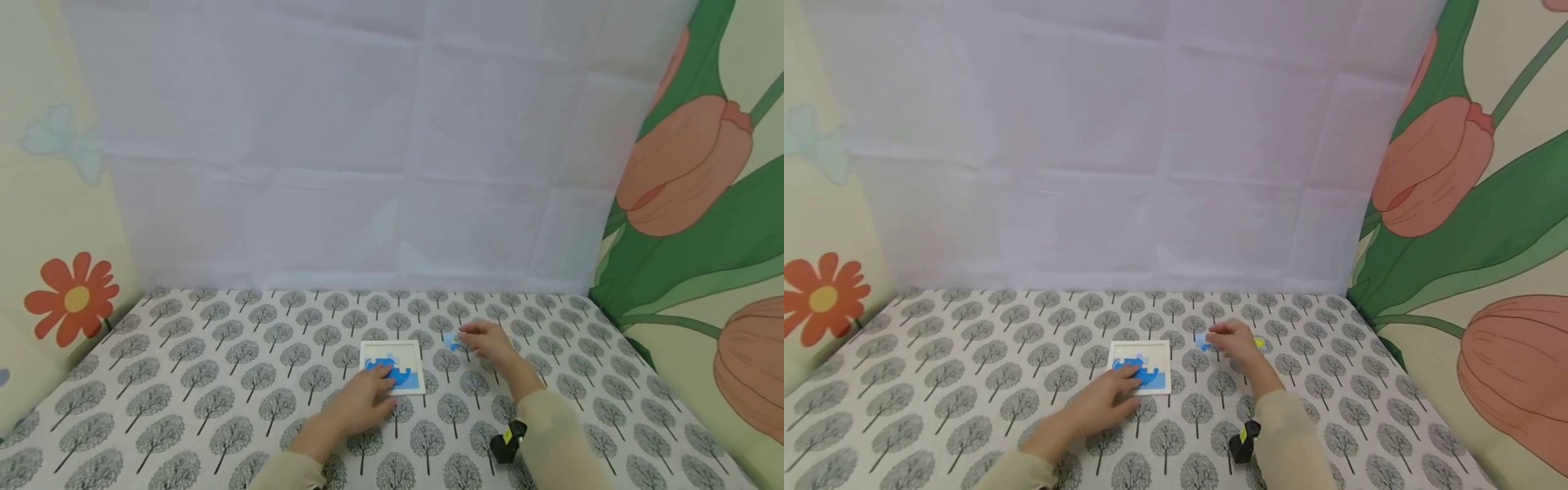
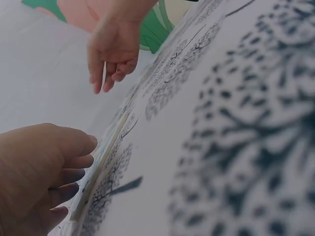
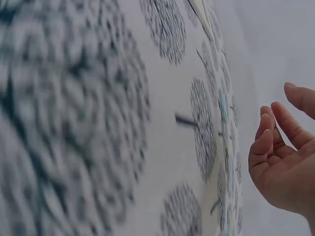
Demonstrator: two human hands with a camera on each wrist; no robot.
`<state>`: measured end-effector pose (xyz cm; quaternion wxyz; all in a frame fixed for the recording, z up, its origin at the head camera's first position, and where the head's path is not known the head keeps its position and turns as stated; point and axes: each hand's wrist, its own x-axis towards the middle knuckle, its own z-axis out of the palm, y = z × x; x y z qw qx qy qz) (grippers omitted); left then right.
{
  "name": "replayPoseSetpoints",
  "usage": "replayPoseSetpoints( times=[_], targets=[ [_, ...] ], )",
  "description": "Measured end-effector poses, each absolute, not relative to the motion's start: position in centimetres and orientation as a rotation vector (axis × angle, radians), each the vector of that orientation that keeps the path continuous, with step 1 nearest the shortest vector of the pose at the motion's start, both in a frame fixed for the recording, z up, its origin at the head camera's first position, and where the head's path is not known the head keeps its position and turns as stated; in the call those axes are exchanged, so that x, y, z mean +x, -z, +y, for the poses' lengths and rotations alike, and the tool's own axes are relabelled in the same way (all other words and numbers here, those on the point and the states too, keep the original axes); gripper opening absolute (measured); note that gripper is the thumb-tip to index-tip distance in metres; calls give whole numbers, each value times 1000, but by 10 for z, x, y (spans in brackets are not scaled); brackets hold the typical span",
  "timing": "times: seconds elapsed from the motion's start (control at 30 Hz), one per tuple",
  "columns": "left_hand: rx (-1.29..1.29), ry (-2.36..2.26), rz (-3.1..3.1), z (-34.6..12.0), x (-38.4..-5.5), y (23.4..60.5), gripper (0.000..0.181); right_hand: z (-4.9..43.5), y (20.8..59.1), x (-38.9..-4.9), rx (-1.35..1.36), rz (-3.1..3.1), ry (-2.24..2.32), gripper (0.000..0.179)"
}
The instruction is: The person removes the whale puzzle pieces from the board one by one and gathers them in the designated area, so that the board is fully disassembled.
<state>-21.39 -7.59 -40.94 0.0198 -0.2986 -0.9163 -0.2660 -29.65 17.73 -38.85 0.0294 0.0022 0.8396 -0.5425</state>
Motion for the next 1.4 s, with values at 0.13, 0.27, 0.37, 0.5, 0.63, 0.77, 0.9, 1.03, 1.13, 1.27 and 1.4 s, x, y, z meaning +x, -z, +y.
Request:
replayPoseSetpoints(
  times=[0.13,0.27,0.37,0.5,0.63,0.77,0.9,1.03,1.13,1.27,1.4],
  targets=[
    [-933,656,-2798,-80,-209,407,39,158,390,-295,-43,2535,1689,27],
    [-904,623,-2820,-85,-207,406,41,139,389,-293,-114,2517,1664,27],
    [-878,650,-2848,-88,-206,407,42,126,391,-292,-163,2501,1638,27],
    [-847,638,-2838,-91,-205,410,43,111,396,-290,-195,2470,1625,27],
    [-845,652,-2824,-93,-203,411,43,98,399,-288,-208,2428,1657,25],
    [-859,674,-2826,-93,-201,410,43,90,401,-286,-207,2387,1699,21],
    [-882,680,-2829,-93,-202,414,44,87,405,-285,-237,2391,1690,20],
    [-906,693,-2834,-94,-203,420,47,86,410,-282,-252,2428,1640,21],
    [-906,691,-2843,-93,-204,422,48,86,412,-280,-241,2456,1610,21],
    [-908,657,-2848,-93,-204,423,48,87,413,-278,-235,2491,1581,21],
    [-908,620,-2860,-91,-203,421,49,89,415,-276,-267,2531,1562,20]
  ],
)
